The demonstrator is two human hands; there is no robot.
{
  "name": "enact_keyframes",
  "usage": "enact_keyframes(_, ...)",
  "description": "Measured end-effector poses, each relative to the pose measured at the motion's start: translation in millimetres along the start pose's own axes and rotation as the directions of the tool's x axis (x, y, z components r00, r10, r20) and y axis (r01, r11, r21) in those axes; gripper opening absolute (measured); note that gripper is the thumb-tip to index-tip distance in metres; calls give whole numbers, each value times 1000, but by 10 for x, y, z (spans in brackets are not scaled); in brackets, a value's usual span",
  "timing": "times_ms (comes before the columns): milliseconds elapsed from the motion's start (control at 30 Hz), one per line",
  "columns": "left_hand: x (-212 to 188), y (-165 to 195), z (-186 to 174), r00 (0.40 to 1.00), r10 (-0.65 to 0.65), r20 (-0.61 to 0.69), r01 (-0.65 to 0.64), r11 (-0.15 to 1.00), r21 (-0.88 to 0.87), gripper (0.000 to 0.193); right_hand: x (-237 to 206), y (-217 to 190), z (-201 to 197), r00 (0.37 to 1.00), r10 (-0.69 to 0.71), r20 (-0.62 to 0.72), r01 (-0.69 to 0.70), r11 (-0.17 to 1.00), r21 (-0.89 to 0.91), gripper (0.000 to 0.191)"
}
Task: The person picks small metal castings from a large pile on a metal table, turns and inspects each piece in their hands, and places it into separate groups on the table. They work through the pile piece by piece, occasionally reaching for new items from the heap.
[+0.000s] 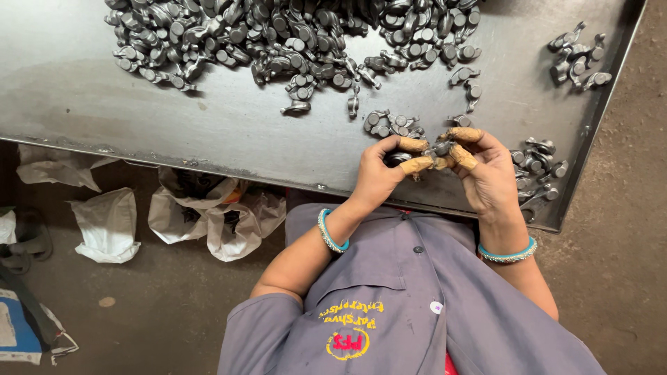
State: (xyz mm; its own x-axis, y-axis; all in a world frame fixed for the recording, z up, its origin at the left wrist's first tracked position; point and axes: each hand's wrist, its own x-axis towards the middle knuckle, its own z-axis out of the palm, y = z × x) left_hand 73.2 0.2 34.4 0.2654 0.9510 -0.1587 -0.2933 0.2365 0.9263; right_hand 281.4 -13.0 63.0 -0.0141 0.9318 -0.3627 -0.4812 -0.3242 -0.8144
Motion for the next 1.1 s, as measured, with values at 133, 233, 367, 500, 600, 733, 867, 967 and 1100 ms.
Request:
enact_keyframes(133,3,-175,-34,993,-109,48,118,963,-242,21,-85,0,78,1000,-13,1,13,998,-56,22)
enact_keyframes(233,-1,-227,-71,959,-261,107,282,861,-424,30,-222,-59,231,994,-71,85,92,956,-277,27)
enact_keyframes(367,-23,-178,-179,915,-387,117,396,798,-455,38,-161,-210,399,877,-430,214,383,358,-851,29)
enact_keyframes(500,-50,-22,-322,952,-305,38,303,912,-278,29,83,-235,402,787,-571,234,240,-67,-968,42)
enact_keyframes(600,-82,129,-412,973,-221,-70,211,969,-132,33,195,-147,282,787,-591,175,250,46,-967,36)
enact_keyframes(733,-74,310,-503,971,-85,-224,91,996,13,40,299,-79,0,855,-519,1,189,309,-932,30)
enact_keyframes(867,-54,403,-532,940,-39,-340,134,956,261,43,345,-59,-241,915,-403,-1,318,724,-611,34)
enact_keyframes(967,-46,406,-504,930,-80,-358,198,932,305,41,262,-46,-345,968,-239,-80,215,948,-234,36)
enact_keyframes(1100,13,345,-456,937,-66,-342,168,946,278,39,132,-76,-401,995,-49,-82,46,998,-42,31)
